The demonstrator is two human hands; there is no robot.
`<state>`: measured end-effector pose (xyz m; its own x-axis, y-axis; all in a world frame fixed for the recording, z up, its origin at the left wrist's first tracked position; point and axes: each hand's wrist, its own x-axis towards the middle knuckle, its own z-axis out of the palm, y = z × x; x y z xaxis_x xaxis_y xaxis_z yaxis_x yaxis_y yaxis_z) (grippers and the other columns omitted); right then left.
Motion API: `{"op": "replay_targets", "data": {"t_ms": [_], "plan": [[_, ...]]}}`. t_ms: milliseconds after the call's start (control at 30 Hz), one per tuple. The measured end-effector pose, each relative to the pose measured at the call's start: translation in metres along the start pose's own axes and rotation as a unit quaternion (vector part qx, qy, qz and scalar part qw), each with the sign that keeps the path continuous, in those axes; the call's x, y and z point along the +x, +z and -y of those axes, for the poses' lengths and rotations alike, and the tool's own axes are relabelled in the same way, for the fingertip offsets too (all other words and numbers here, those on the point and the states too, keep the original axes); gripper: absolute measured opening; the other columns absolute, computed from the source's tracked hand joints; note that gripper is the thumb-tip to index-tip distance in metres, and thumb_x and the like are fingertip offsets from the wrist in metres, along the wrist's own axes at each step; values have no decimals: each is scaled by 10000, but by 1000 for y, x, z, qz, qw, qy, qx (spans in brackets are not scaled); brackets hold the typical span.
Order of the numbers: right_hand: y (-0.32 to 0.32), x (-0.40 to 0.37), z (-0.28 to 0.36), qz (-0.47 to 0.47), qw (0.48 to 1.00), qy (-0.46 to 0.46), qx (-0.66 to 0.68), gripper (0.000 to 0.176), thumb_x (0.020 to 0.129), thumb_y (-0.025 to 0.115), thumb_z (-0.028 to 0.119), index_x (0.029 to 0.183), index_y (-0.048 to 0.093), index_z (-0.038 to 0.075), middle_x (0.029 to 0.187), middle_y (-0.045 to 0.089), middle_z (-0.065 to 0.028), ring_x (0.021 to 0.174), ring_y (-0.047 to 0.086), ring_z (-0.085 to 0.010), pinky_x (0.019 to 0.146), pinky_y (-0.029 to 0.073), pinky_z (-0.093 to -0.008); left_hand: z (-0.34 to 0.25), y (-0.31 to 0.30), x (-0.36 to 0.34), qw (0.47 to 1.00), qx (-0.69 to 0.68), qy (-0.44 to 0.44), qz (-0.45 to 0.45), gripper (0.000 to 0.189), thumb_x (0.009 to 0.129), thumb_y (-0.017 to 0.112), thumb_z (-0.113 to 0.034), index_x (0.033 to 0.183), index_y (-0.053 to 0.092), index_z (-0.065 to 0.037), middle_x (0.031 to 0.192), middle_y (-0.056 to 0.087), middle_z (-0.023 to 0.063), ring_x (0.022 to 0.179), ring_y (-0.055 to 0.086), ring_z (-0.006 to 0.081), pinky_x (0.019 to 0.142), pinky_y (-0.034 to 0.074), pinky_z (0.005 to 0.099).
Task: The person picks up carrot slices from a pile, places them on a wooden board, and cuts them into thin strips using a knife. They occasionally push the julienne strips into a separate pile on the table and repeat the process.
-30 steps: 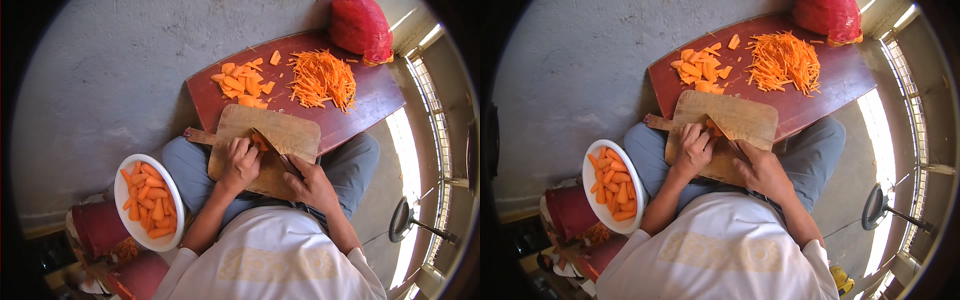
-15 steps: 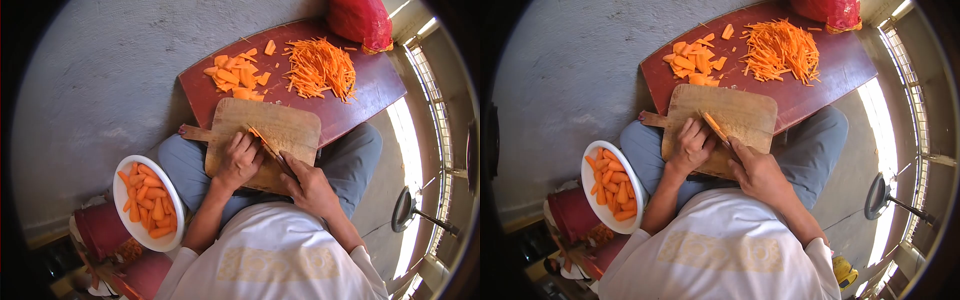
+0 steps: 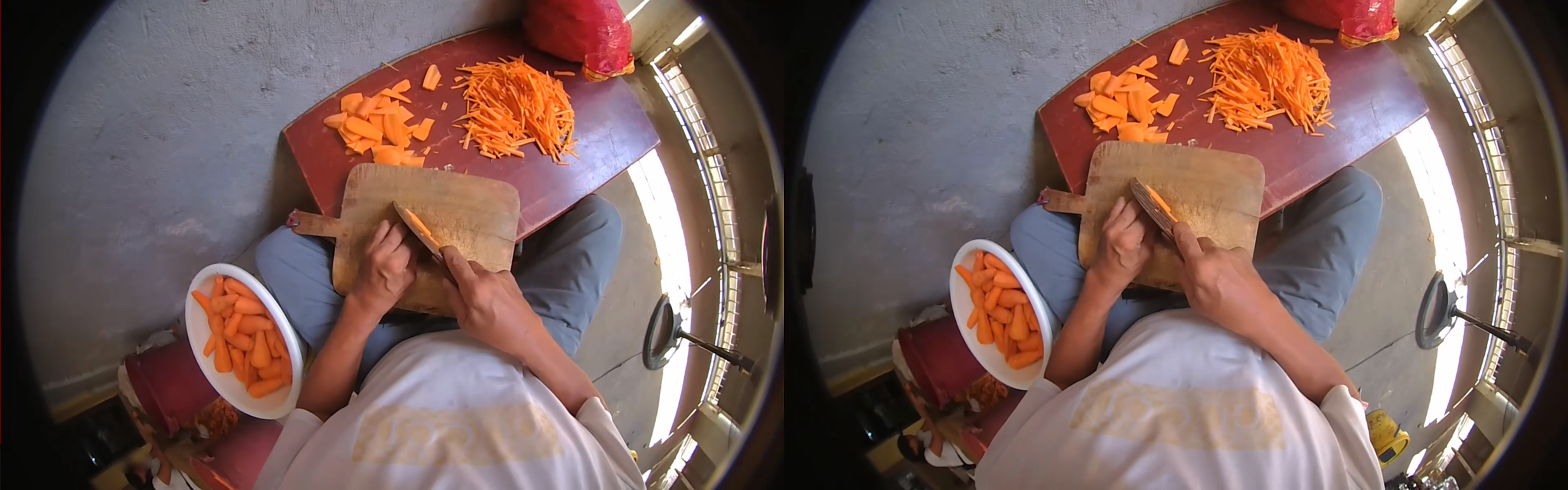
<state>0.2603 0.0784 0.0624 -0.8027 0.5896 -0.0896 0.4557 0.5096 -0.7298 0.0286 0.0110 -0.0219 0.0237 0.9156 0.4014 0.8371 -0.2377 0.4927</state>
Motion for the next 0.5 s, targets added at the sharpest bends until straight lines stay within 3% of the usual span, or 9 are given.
{"op": "replay_targets", "data": {"t_ms": [167,267,367,500], "plan": [[-17,-14,20,20,999,37,13,442,1069,693,128,1467,547,3,987,755,-277,850,738,-503,735,582,-572,4,9,-5,999,-26,10,-44,386,792,703,93,1164,782,28,1234,722,217,1067,662,443,962,594,510],[-2,1,6,4,1000,7,13,421,1070,696,128,1448,560,4,999,759,-278,861,740,-503,743,582,-577,0,6,-9,999,-27,-19,-14,432,784,679,93,1198,782,24,1252,722,219,1096,660,452,996,584,524],[3,10,1,-20,999,-38,-6,407,1051,689,126,1390,527,-30,909,743,-276,782,730,-499,671,571,-569,-5,-1,-9,999,-10,-30,8,463,784,655,81,1227,778,24,1279,719,223,1123,654,465,1017,576,532],[-9,-2,17,5,1000,9,14,402,1048,686,107,1401,541,-19,954,748,-286,823,730,-511,715,574,-581,-2,1,-7,999,-27,-22,-18,488,790,635,75,1256,774,30,1303,713,229,1134,644,477,1032,569,538]]}}
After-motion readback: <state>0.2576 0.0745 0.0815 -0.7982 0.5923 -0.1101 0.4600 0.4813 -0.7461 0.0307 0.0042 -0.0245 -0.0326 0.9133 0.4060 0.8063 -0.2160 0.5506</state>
